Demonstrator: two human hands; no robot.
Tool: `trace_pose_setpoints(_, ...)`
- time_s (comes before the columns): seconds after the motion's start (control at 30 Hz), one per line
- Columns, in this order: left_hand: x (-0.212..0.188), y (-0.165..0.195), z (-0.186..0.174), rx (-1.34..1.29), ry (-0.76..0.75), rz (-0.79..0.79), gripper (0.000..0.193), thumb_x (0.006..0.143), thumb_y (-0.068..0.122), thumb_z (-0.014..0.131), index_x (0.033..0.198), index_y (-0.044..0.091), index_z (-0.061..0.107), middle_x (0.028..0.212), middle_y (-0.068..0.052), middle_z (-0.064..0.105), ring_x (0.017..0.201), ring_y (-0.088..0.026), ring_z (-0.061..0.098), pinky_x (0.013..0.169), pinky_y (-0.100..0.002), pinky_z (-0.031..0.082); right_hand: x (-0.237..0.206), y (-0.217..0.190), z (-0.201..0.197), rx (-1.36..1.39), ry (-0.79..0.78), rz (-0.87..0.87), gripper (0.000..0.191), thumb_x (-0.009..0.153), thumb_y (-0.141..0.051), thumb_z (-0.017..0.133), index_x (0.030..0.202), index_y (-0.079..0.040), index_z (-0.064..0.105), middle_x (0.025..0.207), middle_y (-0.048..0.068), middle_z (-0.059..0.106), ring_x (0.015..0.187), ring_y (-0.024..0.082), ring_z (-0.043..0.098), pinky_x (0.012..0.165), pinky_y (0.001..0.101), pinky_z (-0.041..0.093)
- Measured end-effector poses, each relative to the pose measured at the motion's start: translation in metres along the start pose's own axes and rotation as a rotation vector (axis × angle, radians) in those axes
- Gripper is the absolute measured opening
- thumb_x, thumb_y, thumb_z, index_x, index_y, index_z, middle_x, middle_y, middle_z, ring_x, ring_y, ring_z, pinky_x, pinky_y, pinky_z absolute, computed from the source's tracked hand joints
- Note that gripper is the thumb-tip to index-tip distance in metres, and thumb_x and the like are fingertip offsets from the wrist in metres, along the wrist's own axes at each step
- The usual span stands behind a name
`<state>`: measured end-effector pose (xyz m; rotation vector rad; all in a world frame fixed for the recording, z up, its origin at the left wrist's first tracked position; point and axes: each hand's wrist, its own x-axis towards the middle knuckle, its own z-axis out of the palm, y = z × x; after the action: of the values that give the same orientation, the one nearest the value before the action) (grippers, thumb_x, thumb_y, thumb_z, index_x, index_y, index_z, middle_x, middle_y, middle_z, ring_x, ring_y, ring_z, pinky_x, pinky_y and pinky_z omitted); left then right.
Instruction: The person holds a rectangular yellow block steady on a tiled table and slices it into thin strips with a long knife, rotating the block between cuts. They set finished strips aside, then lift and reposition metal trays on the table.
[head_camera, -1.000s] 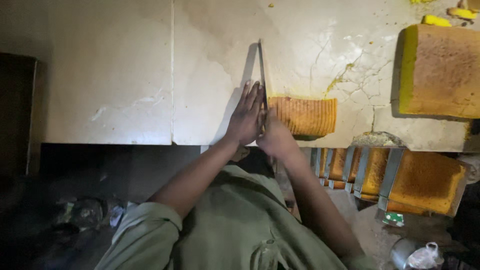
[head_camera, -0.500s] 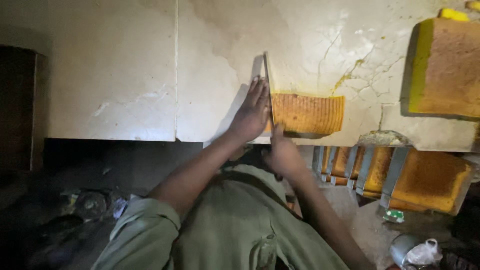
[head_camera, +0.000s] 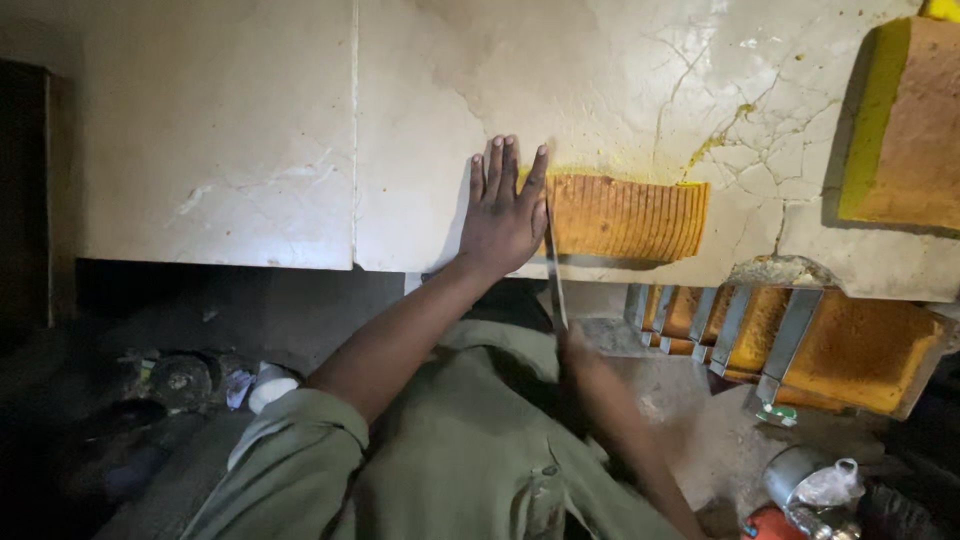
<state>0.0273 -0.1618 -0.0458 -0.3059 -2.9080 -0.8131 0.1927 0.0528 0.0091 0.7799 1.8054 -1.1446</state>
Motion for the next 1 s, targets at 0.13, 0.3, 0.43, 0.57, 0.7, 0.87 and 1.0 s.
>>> trace_pose_setpoints(0.13,-0.001,-0.002,-0.004,-0.001,0.007,0.017,0.069,0.107,0.031,0.046,0.166,0.012,0.016,0.168,-0.031,0.019,0.159,-0.045,0.013,0.128,-0.063,0.009,0.06,-0.035,0.023,-0.676,0.121,-0.352,0.053,0.096,-0.035,0.053,0.129,0.006,0.043,0.1,0.031,0.07,0.092,0.046,0.068,0.083,0.0536,0.053)
trace_pose_setpoints(0.3,0.005,-0.007,-0.02,-0.072,-0.162,0.015,0.074,0.101,0.027,0.046,0.166,0.01,0.016,0.167,-0.029,0.021,0.157,-0.043,0.014,0.126,-0.061,0.011,0.071,-0.142,0.01,-0.706,0.188,-0.774,0.076,0.073,-0.012,0.078,0.132,0.008,0.034,0.094,0.03,0.07,0.086,0.048,0.071,0.072,0.0522,0.058)
trace_pose_setpoints(0.43,0.004,-0.006,-0.023,-0.071,-0.091,0.016,0.072,0.103,0.03,0.048,0.165,0.009,0.015,0.167,-0.028,0.021,0.156,-0.042,0.016,0.124,-0.063,0.012,0.03,-0.161,0.019,-0.641,0.125,-0.591,0.071,0.077,-0.008,0.069,0.136,0.007,0.032,0.091,0.027,0.068,0.084,0.044,0.073,0.07,0.0498,0.06)
trace_pose_setpoints(0.57,0.001,-0.007,-0.018,-0.011,-0.062,0.012,0.071,0.104,0.03,0.048,0.165,0.011,0.017,0.168,-0.026,0.023,0.157,-0.04,0.019,0.127,-0.063,0.013,-0.034,-0.07,0.003,-0.719,0.088,-0.866,0.064,0.07,-0.015,0.072,0.124,0.004,0.045,0.096,0.035,0.063,0.089,0.052,0.062,0.075,0.0546,0.052)
trace_pose_setpoints(0.7,0.0,-0.007,-0.013,-0.014,-0.076,-0.001,0.071,0.103,0.03,0.048,0.164,0.009,0.019,0.167,-0.025,0.025,0.157,-0.04,0.02,0.126,-0.062,0.014,-0.005,0.007,0.007,-0.265,0.042,-0.224,0.044,0.103,-0.032,0.05,0.134,-0.001,0.055,0.102,0.033,0.068,0.097,0.054,0.062,0.081,0.0579,0.05)
trace_pose_setpoints(0.87,-0.003,-0.008,-0.02,0.005,-0.106,0.002,0.072,0.103,0.031,0.045,0.165,0.009,0.016,0.168,-0.021,0.025,0.158,-0.037,0.02,0.127,-0.06,0.013,0.077,-0.037,0.036,-0.676,0.117,-0.421,0.05,0.098,-0.024,0.055,0.138,0.003,0.043,0.101,0.03,0.07,0.094,0.05,0.068,0.076,0.0555,0.055)
trace_pose_setpoints(1.0,0.0,-0.014,-0.031,-0.101,-0.138,0.04,0.069,0.107,0.028,0.04,0.167,0.009,0.014,0.171,-0.016,0.025,0.16,-0.033,0.02,0.129,-0.055,0.012,0.065,-0.134,0.019,-0.665,0.119,-0.793,0.069,0.073,-0.01,0.077,0.125,0.01,0.037,0.093,0.029,0.07,0.09,0.043,0.073,0.07,0.0498,0.059)
